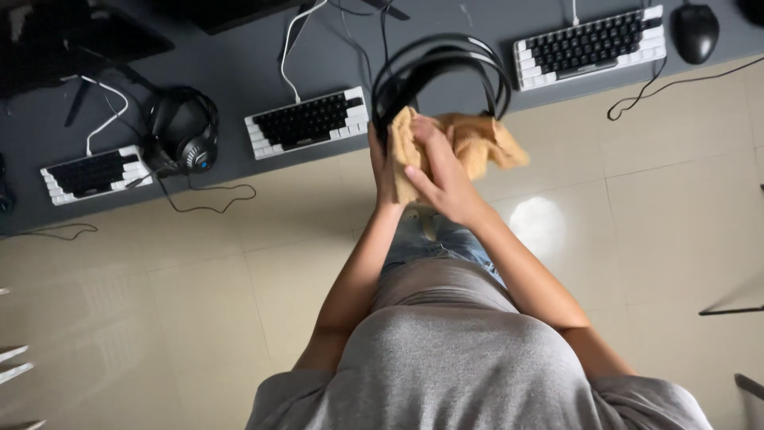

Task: The person wipes a computer keyboard, mouse, and headset with a cloth. They lift the keyboard to clean its underside and wipe the headset's ear cups and headband. The person repeats this cleaning process for multiple sets of computer peripherals on a long desk.

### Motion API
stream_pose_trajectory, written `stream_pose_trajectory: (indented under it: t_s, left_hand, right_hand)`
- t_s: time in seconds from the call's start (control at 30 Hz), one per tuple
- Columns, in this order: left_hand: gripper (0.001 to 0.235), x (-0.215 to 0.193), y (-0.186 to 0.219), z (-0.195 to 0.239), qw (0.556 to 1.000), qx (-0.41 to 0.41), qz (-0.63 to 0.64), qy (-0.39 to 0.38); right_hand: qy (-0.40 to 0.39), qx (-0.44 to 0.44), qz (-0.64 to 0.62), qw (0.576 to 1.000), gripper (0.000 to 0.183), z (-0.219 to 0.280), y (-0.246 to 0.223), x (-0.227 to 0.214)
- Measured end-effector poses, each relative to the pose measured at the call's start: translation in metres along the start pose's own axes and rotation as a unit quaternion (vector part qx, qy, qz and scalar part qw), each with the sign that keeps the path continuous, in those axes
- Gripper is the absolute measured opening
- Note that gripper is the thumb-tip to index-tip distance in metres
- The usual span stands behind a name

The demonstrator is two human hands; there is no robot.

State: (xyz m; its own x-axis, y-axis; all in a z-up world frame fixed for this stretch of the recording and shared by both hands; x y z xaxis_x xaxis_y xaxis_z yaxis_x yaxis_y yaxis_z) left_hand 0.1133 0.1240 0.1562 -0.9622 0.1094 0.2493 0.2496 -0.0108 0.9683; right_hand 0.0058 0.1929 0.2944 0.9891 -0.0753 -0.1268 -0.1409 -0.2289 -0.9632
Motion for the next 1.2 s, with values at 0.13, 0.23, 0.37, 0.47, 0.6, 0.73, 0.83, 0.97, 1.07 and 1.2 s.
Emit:
stream_pose_trajectory:
  t_s: [0.13,0.23,0.37,0.47,0.6,0.73,0.83,0.97,1.07,1.2]
  left_hand:
    - [0.052,0.009,0.030,0.013,0.993,-0.032,0.078,-0.086]
    - [0.050,0.016,0.060,0.020,0.993,0.030,-0.051,-0.098]
    - [0.044,0.010,0.063,0.027,0.980,0.043,-0.172,-0.087]
    - [0.043,0.018,0.101,0.029,0.964,0.085,-0.227,-0.110]
    - [0.045,0.029,0.137,0.031,0.922,0.204,-0.295,-0.148]
    - [0.048,0.029,0.125,0.019,0.899,0.268,-0.323,-0.127]
    - [0.045,0.021,0.108,0.005,0.923,0.226,-0.300,-0.081]
    - [0.039,0.024,0.095,-0.014,0.973,0.112,-0.165,-0.115]
    - [0.036,0.031,0.080,-0.022,0.990,-0.046,-0.021,-0.135]
    - [0.033,0.038,0.030,-0.030,0.959,-0.207,0.128,-0.142]
  right_hand:
    - [-0.067,0.000,0.066,0.996,0.064,0.023,0.037,0.018]
    - [-0.007,0.020,-0.044,0.999,0.062,0.013,0.054,0.017]
    - [0.038,0.056,-0.089,0.994,0.053,0.013,0.104,0.019]
    - [0.134,0.108,-0.281,0.944,0.050,0.020,0.147,0.019]
    - [0.153,0.121,-0.446,0.873,0.051,-0.006,0.150,0.018]
    - [0.195,0.183,-0.486,0.832,0.051,0.018,0.179,0.030]
    - [0.189,0.201,-0.484,0.830,0.056,0.023,0.158,0.041]
    - [0.160,0.113,-0.296,0.935,0.066,0.026,0.093,0.036]
    - [0.167,0.155,-0.055,0.972,0.060,0.039,0.074,0.032]
    - [0.210,-0.020,0.038,0.977,0.061,0.033,0.025,0.015]
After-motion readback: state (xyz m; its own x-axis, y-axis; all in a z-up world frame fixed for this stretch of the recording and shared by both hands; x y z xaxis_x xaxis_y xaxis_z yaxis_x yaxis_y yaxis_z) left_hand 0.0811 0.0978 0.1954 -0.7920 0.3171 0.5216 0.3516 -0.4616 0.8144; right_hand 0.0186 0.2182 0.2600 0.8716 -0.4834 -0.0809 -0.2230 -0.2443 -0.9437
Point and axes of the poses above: each hand's wrist, its own z-axis away from the middle knuckle, its own x-axis out of the palm, y = z × x, the point moved 6 cm from there along -z, towards the middle knuckle, and after that the axes turned 11 degrees about -z, right-handed, at the moved point
